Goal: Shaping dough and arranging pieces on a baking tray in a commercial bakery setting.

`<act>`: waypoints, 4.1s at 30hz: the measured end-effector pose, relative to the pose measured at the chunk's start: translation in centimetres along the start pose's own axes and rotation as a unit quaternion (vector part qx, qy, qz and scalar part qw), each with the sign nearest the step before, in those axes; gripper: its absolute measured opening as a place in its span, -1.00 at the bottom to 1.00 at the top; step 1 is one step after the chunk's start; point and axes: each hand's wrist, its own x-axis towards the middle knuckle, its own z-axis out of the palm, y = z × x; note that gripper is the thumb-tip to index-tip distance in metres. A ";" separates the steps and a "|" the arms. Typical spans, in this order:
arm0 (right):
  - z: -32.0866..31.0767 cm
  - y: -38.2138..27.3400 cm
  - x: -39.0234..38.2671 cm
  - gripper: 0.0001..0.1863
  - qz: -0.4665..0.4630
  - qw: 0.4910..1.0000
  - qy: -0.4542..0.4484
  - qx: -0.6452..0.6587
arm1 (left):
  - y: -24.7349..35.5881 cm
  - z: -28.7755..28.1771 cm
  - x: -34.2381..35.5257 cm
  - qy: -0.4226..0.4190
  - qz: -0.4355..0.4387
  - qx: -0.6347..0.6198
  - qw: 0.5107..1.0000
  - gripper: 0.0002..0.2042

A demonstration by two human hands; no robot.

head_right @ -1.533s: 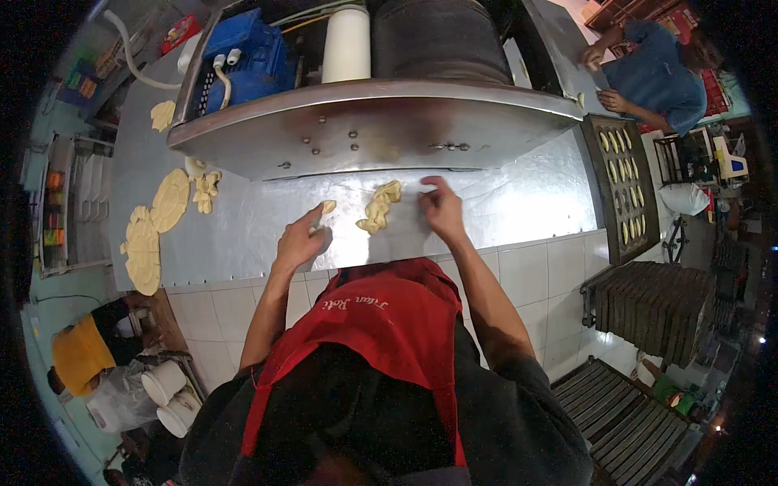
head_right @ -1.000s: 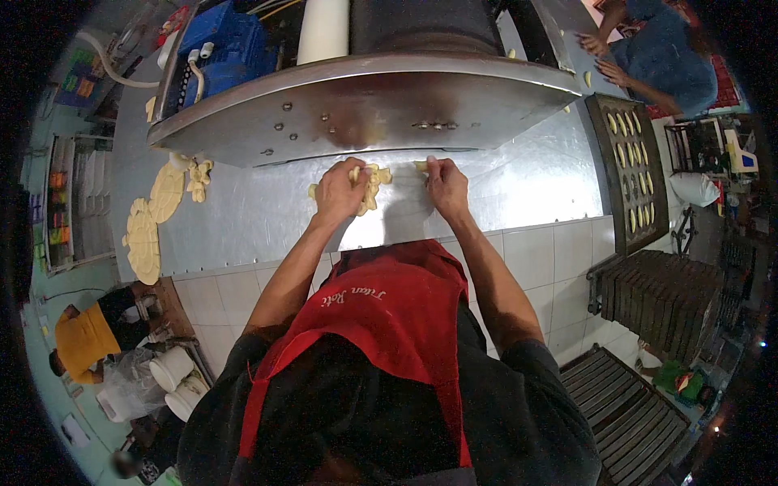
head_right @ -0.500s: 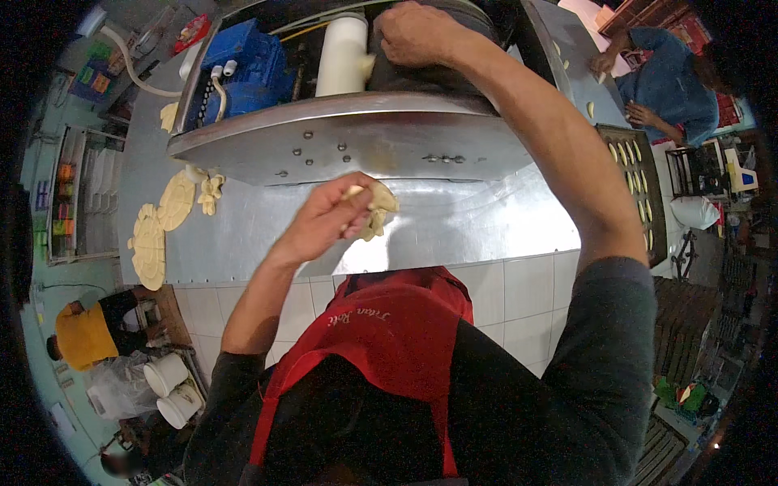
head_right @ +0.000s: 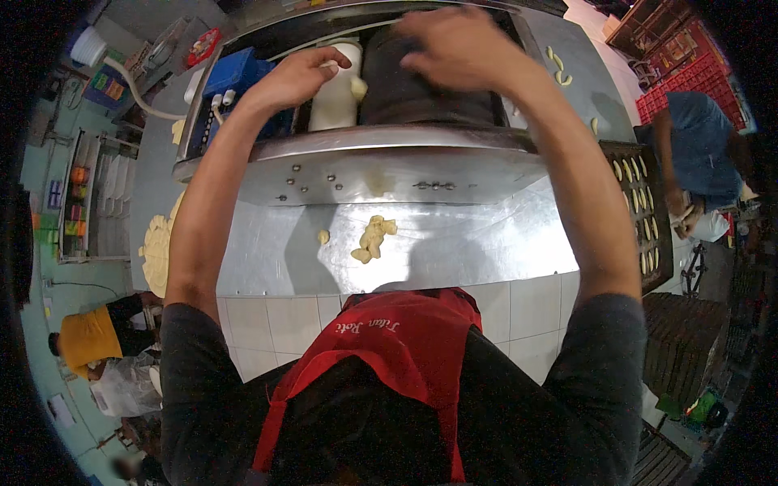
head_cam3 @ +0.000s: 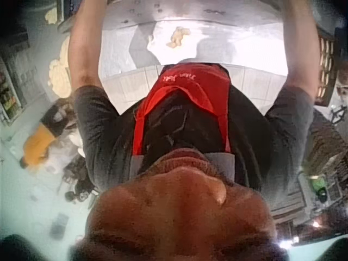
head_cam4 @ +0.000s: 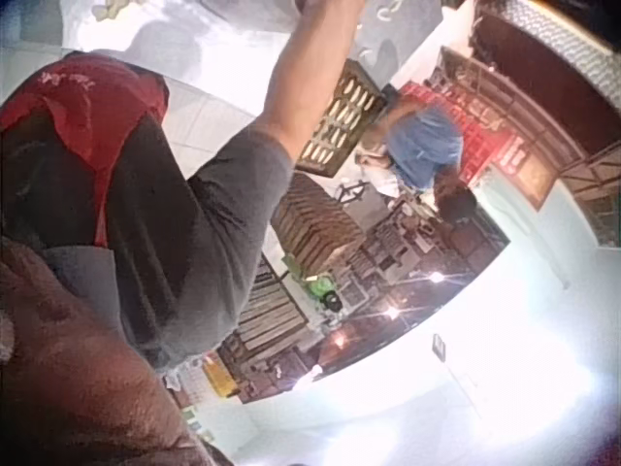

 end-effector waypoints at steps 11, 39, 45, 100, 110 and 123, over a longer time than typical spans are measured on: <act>19.6 13.0 -26.3 -0.53 0.564 0.564 0.156 0.582 | 7.5 3.1 -3.6 0.259 0.230 0.063 0.936 -0.47; 22.6 15.8 -38.5 -0.16 0.744 0.653 -0.141 -0.014 | -10.8 34.1 -26.8 0.047 -0.308 -0.234 0.921 -0.69; 23.5 9.9 -46.1 -0.28 0.732 0.492 0.310 0.357 | -9.4 31.5 -25.5 0.131 -0.291 -0.501 0.805 -0.72; 24.0 -28.4 -17.7 -0.61 0.517 0.566 0.016 0.642 | -10.8 27.4 -21.0 -0.085 -0.179 -0.693 0.693 -0.72; 28.4 -27.8 -15.7 -0.75 0.506 0.635 0.075 0.579 | -13.0 22.2 -25.3 -0.047 -0.070 -0.200 0.976 -0.56; 25.9 -34.5 -6.8 -0.39 0.350 0.788 -0.098 0.497 | -18.3 20.2 -30.5 0.006 -0.131 -0.521 0.843 -0.60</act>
